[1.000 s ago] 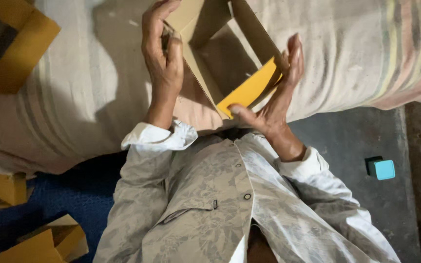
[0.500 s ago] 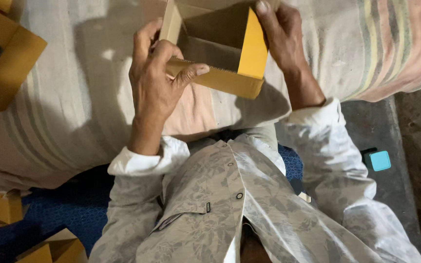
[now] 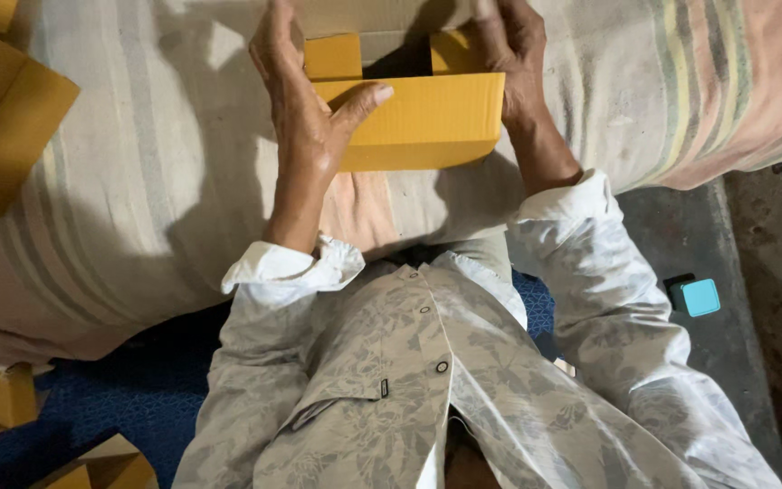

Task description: The person repeatedly folds and presses the flaps of small yellow cardboard boxes on a cloth-covered surface. They pick up each box, fold the top flaps inward, press the seams to secure them, and place the finished boxes aside. The process is repeated for multiple boxes throughout the clip.

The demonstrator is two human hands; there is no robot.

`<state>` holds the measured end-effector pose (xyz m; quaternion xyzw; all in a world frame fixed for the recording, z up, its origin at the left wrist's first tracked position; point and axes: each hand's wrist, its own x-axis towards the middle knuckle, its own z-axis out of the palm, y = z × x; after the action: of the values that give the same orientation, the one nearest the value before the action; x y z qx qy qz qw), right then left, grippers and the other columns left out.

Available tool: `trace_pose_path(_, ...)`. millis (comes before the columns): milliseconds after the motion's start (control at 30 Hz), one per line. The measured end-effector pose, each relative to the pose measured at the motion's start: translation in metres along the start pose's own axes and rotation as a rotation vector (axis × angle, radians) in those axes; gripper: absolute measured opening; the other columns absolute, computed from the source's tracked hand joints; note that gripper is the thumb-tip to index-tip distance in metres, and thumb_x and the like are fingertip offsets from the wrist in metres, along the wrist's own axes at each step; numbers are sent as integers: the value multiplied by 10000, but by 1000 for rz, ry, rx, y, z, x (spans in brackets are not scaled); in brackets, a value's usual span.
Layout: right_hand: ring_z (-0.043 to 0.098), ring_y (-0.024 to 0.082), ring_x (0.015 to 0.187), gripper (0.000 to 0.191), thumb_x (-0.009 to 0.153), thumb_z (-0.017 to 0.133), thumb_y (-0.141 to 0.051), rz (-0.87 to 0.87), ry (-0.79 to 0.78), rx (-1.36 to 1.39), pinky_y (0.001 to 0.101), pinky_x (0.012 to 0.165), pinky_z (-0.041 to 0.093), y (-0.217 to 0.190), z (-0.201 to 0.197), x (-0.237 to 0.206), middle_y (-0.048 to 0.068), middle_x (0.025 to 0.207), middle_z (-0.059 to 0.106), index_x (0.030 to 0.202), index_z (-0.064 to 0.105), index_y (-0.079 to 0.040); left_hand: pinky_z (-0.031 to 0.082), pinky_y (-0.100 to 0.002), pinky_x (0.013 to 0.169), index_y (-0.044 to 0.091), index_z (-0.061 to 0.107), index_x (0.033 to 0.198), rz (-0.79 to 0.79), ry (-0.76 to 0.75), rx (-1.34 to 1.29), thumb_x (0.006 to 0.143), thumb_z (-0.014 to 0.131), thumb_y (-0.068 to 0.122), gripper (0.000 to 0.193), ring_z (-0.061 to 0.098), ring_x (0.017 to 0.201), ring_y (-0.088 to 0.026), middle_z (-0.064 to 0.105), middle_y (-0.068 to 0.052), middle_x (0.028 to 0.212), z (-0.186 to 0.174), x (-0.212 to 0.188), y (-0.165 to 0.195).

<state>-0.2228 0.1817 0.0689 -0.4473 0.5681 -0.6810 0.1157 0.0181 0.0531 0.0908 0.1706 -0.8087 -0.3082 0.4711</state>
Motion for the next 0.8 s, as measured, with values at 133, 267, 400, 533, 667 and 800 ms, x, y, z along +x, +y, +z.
trace_pose_path(133, 680, 139, 1004, 646, 1017, 393, -590, 170, -51, 316, 316, 914, 581, -10, -2, -9, 36, 1106, 728, 1179, 720, -56, 309, -490, 1346, 99, 189, 1627, -54, 18, 34, 929, 968, 287, 1063, 224, 1593, -377, 140, -195, 1696, 7, -2, -11)
trace_pose_path(267, 658, 180, 1194, 647, 1095, 403, -583, 38, -239, 106, 361, 1046, 591, -32, -6, -15, 34, 1310, 621, 1158, 740, -35, 428, -473, 1297, 138, 585, 1485, -140, -123, 66, 941, 914, 391, 684, 364, 1572, -379, 283, -191, 1683, 10, -1, -17)
trace_pose_path(400, 623, 266, 1187, 511, 1138, 562, -445, 184, -171, -91, 407, 1099, 532, -49, -3, -35, 124, 1256, 581, 1234, 764, 15, 468, -469, 1198, 122, 741, 1315, -156, -174, 39, 978, 820, 460, 484, 395, 1493, -383, 320, -214, 1633, 9, -2, -19)
trace_pose_path(533, 637, 231, 1311, 461, 1101, 545, -392, 293, -66, 84, 364, 1151, 510, -56, 5, -49, 123, 1400, 669, 1392, 646, -48, 550, -373, 1107, 183, 691, 1406, -398, -205, -340, 1022, 705, 442, 464, 609, 1253, -270, 499, -138, 1524, 1, -5, -22)
trace_pose_path(667, 644, 235, 1271, 439, 1110, 539, -348, 229, -28, 102, 366, 1121, 521, -55, 12, -28, 174, 1383, 671, 1395, 638, -29, 563, -332, 1096, 177, 627, 1476, -219, -154, -312, 1095, 685, 380, 436, 600, 1273, -217, 479, -137, 1479, 1, 7, -30)
trace_pose_path(800, 699, 264, 1160, 436, 1058, 529, -386, 300, -88, -300, 416, 1040, 559, -43, 10, 13, 166, 1261, 733, 1300, 658, -46, 565, -341, 998, 170, 599, 1480, -244, -107, -99, 1095, 647, 363, 433, 621, 1106, -231, 511, -164, 1358, 22, 31, -53)
